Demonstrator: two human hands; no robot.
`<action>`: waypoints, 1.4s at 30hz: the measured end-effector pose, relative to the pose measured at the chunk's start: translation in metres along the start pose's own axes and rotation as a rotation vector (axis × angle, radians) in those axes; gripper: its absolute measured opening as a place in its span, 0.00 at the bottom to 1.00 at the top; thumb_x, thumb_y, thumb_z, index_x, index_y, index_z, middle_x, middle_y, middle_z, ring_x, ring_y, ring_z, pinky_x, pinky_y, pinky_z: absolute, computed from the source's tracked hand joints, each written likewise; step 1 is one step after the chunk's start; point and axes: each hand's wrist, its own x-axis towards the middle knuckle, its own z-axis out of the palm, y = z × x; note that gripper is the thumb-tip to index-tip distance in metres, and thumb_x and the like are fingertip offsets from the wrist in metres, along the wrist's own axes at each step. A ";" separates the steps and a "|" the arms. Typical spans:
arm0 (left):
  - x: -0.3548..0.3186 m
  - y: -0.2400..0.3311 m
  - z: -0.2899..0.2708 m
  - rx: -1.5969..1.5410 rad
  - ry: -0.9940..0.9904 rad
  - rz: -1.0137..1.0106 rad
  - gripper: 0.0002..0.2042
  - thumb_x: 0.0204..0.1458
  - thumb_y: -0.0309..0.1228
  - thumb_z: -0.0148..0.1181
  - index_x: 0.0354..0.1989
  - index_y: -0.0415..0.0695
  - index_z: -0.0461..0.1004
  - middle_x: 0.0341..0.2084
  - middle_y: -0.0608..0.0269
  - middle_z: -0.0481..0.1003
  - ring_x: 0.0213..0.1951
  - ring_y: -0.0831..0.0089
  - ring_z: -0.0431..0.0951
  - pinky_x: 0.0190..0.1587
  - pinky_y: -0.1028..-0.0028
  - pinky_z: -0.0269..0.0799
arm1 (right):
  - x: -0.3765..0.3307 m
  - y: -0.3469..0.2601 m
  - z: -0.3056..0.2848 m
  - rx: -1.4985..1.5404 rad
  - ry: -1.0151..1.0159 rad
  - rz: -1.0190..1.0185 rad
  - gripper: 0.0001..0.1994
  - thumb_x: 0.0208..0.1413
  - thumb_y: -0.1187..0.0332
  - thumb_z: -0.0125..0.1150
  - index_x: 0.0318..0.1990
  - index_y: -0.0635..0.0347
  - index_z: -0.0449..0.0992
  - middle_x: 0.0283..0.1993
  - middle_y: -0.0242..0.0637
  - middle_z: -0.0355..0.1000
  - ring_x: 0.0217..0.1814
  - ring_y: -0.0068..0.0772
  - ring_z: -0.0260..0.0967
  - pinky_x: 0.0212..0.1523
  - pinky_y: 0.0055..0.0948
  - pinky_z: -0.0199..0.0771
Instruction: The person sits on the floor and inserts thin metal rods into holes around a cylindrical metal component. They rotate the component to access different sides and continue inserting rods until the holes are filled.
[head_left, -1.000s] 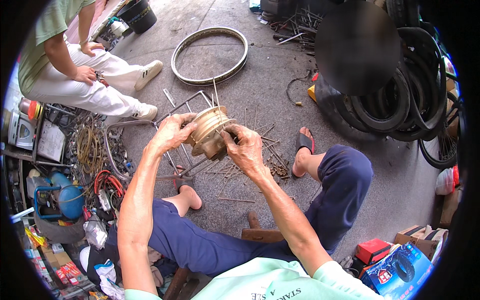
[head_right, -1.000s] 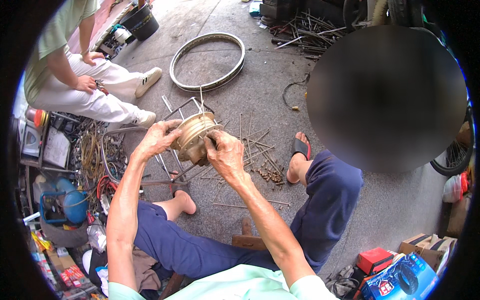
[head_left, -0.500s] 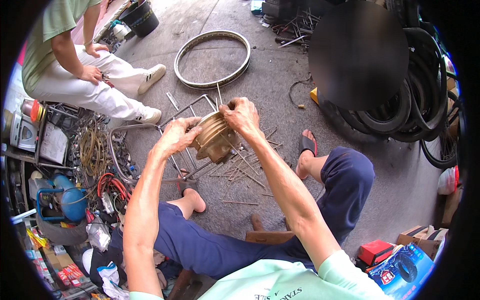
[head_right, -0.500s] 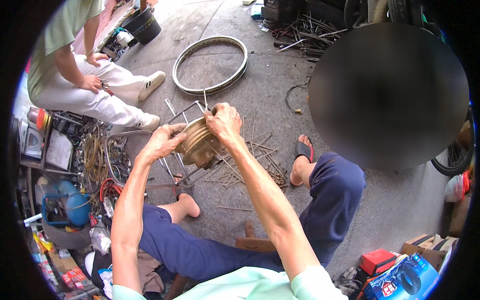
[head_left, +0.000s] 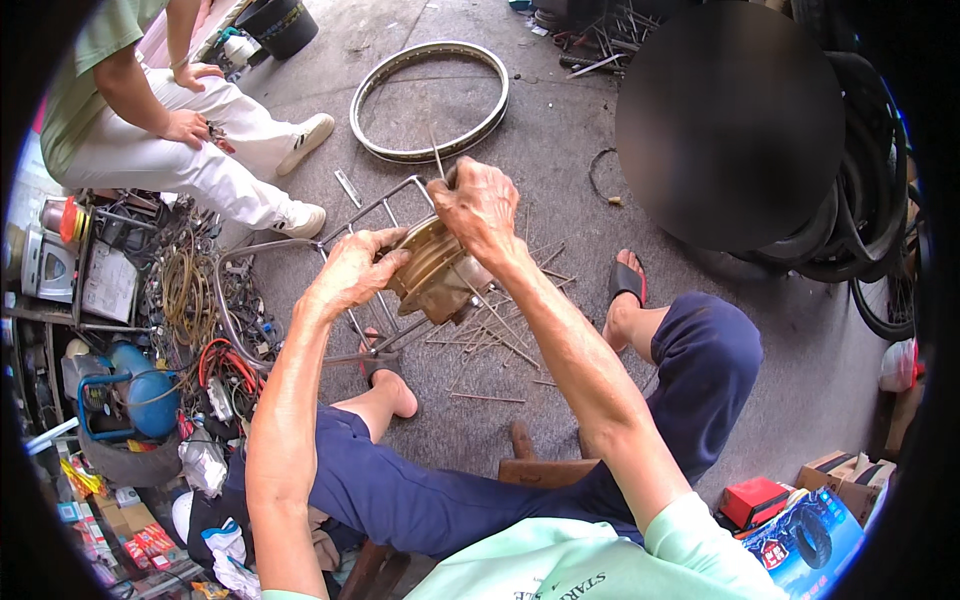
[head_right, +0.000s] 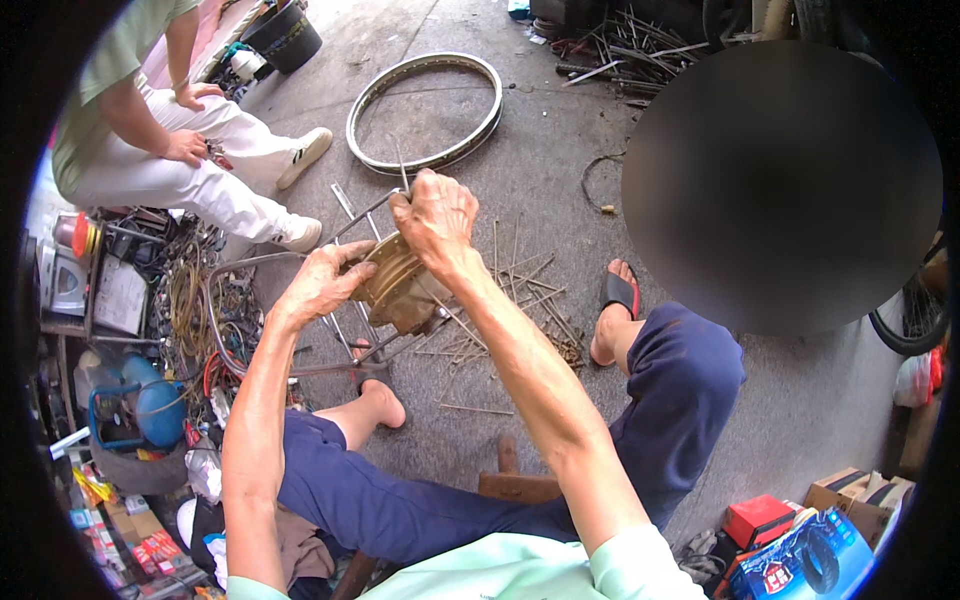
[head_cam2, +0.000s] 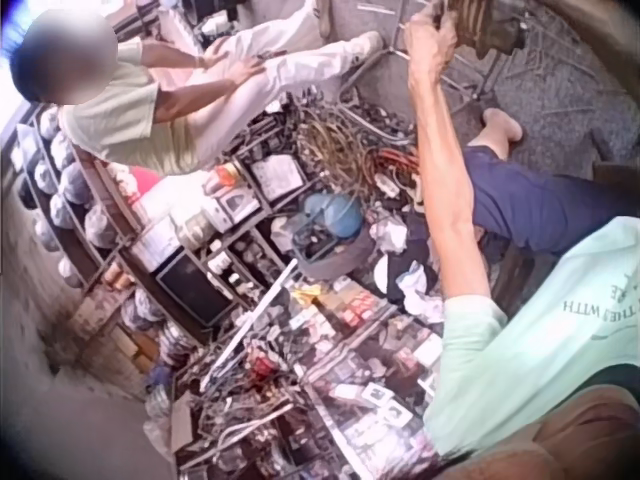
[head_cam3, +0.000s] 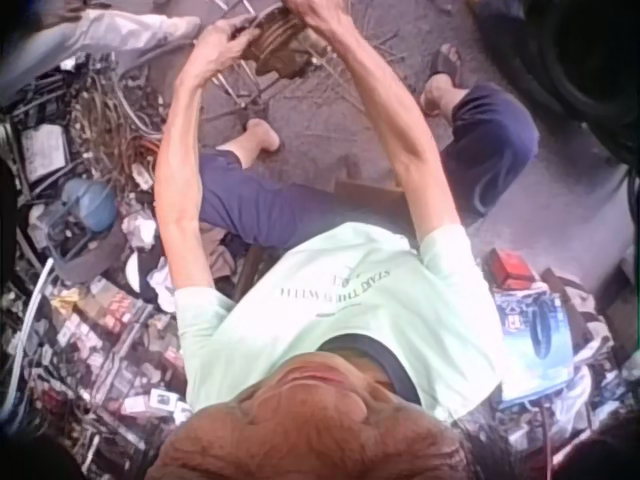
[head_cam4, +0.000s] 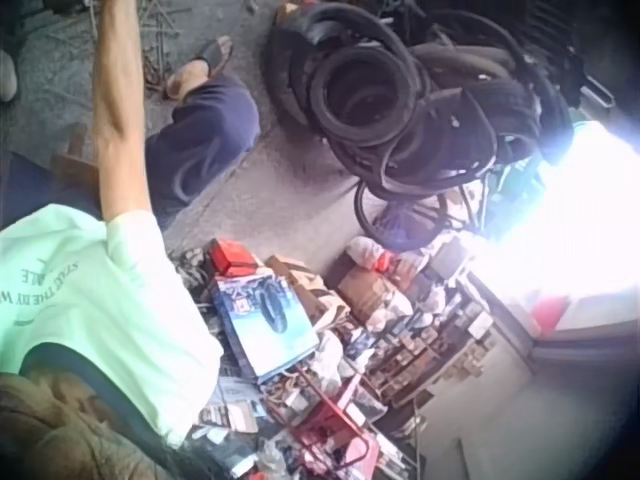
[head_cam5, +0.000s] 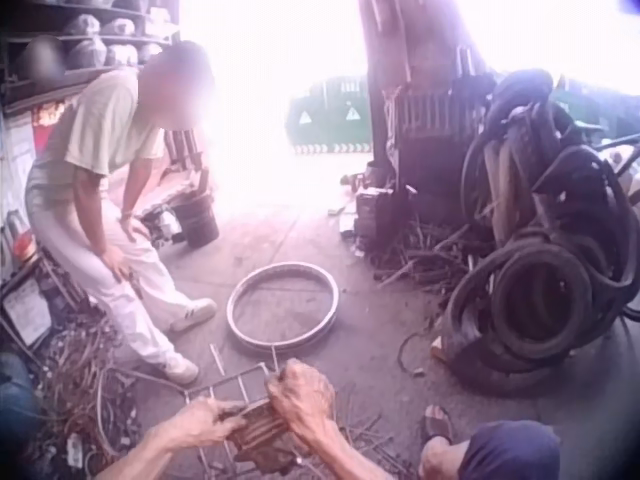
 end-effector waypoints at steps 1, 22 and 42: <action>0.001 0.000 0.001 0.009 0.003 0.010 0.20 0.56 0.34 0.57 0.56 0.41 0.74 0.40 0.48 0.81 0.42 0.64 0.82 0.48 0.66 0.74 | 0.002 0.002 0.001 0.012 0.005 -0.097 0.13 0.44 0.62 0.64 0.25 0.63 0.72 0.27 0.48 0.73 0.33 0.51 0.73 0.37 0.49 0.73; 0.005 -0.003 -0.003 -0.098 -0.060 -0.016 0.24 0.58 0.35 0.59 0.59 0.30 0.69 0.42 0.53 0.79 0.41 0.74 0.78 0.45 0.71 0.76 | -0.161 0.190 0.008 -0.257 -0.533 0.503 0.20 0.50 0.64 0.56 0.52 0.57 0.75 0.53 0.63 0.69 0.52 0.63 0.71 0.51 0.52 0.73; -0.015 0.011 0.017 0.090 0.129 0.066 0.17 0.56 0.33 0.61 0.48 0.34 0.72 0.25 0.40 0.77 0.32 0.46 0.80 0.33 0.60 0.75 | -0.210 0.257 0.071 -0.600 -0.495 0.399 0.13 0.56 0.70 0.53 0.48 0.61 0.67 0.41 0.48 0.72 0.39 0.50 0.77 0.39 0.48 0.78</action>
